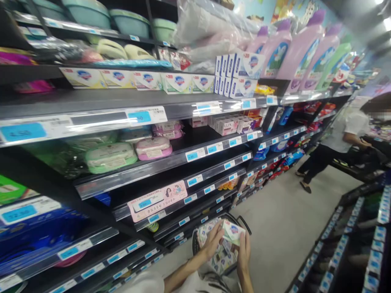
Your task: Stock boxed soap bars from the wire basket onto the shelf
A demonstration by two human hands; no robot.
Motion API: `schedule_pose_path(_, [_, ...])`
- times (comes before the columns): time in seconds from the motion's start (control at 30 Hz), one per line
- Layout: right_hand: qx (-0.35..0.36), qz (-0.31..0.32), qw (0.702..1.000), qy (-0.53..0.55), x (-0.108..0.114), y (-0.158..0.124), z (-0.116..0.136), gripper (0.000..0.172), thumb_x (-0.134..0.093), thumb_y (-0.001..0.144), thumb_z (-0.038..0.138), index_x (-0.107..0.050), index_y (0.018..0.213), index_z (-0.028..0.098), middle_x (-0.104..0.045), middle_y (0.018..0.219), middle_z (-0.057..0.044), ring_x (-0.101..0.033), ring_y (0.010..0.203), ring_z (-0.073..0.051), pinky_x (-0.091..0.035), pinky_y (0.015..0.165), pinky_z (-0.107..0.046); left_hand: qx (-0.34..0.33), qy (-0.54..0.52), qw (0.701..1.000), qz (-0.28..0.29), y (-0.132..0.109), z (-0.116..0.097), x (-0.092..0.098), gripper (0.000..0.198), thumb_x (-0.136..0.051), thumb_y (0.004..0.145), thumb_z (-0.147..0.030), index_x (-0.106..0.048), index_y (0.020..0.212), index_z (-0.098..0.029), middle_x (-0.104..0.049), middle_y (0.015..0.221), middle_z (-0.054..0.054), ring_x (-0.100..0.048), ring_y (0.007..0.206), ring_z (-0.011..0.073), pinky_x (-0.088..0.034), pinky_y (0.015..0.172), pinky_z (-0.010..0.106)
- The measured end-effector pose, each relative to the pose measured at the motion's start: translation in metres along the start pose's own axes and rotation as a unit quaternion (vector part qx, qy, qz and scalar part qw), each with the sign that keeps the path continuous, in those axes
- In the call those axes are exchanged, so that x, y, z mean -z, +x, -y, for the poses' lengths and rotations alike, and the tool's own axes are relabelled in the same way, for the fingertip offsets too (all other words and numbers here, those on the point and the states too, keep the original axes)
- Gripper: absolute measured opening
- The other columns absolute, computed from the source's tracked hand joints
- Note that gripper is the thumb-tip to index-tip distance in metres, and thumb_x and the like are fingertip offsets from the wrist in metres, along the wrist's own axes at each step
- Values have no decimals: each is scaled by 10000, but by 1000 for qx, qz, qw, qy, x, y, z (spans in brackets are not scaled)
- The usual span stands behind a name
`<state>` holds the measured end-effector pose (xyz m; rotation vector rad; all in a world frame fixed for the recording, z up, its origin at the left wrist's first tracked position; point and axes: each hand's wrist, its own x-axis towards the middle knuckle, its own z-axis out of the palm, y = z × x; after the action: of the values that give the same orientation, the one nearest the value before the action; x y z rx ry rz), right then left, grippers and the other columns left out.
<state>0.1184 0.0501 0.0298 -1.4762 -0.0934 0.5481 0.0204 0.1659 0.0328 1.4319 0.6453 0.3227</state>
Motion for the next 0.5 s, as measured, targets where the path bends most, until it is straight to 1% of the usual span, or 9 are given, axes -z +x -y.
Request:
schedule_pose_path(0.07, [22, -16, 1000, 1, -4, -9, 17, 619, -612, 833, 767, -649, 1236, 299, -685, 818, -1, -574, 557, -211, -450, 442, -354, -45, -19, 999, 6, -3, -15, 1, 835, -459, 958, -750, -463, 1603, -220, -685, 972, 70, -635, 851, 248, -557, 851, 414])
schedule_pose_path(0.13, [38, -35, 999, 3, -8, -17, 30, 587, -604, 855, 738, -647, 1196, 262, -650, 789, 12, -507, 521, -170, -410, 442, -318, -71, -24, 997, 5, -6, -29, 2, 814, -483, 964, -733, -494, 1577, -199, -698, 985, 79, -642, 906, 253, -553, 898, 409])
schedule_pose_path(0.17, [48, -45, 998, 3, -9, -21, 35, 578, -595, 865, 728, -645, 1183, 247, -653, 812, 7, -495, 523, -157, -406, 451, -305, -79, -26, 997, 6, -8, -34, 3, 802, -492, 961, -735, -524, 1548, -189, -707, 1016, 90, -649, 947, 261, -551, 919, 407])
schedule_pose_path(0.2, [60, -56, 997, 2, -10, -25, 40, 566, -581, 877, 716, -645, 1173, 237, -667, 852, -7, -509, 546, -153, -417, 473, -297, -86, -28, 996, 4, -10, -39, 3, 794, -504, 956, -738, -553, 1516, -178, -715, 1056, 103, -653, 989, 270, -549, 936, 406])
schedule_pose_path(0.23, [76, -66, 995, -1, -10, -28, 43, 547, -569, 889, 699, -649, 1161, 231, -682, 904, -25, -554, 605, -162, -452, 519, -295, -95, -32, 995, 4, -12, -42, 2, 789, -521, 950, -739, -571, 1490, -167, -720, 1107, 116, -654, 1033, 279, -545, 958, 406])
schedule_pose_path(0.33, [131, -83, 988, -13, -9, -36, 48, 480, -526, 919, 642, -667, 1125, 231, -707, 1049, -69, -664, 870, -218, -542, 738, -328, -123, -53, 991, 6, -20, -44, 1, 773, -561, 939, -734, -581, 1457, -161, -718, 1201, 132, -655, 1096, 284, -532, 1004, 404])
schedule_pose_path(0.4, [150, -84, 985, -23, -8, -40, 48, 463, -498, 932, 618, -671, 1121, 232, -709, 1101, -79, -672, 959, -238, -545, 826, -353, -129, -62, 990, 12, -26, -43, 0, 776, -567, 940, -734, -568, 1469, -166, -725, 1165, 122, -668, 1027, 265, -548, 939, 381])
schedule_pose_path(0.47, [151, -83, 985, -31, -7, -44, 47, 470, -478, 941, 612, -668, 1128, 226, -706, 1099, -80, -667, 934, -234, -539, 815, -353, -125, -58, 990, 16, -30, -41, 0, 789, -563, 942, -741, -564, 1479, -162, -727, 1044, 96, -657, 883, 231, -549, 799, 338])
schedule_pose_path(0.5, [145, -81, 986, -31, -7, -45, 46, 476, -471, 945, 615, -664, 1133, 223, -703, 1066, -74, -659, 880, -223, -533, 776, -343, -124, -52, 991, 16, -32, -41, 0, 798, -560, 944, -747, -564, 1481, -157, -717, 972, 79, -634, 807, 210, -533, 731, 316])
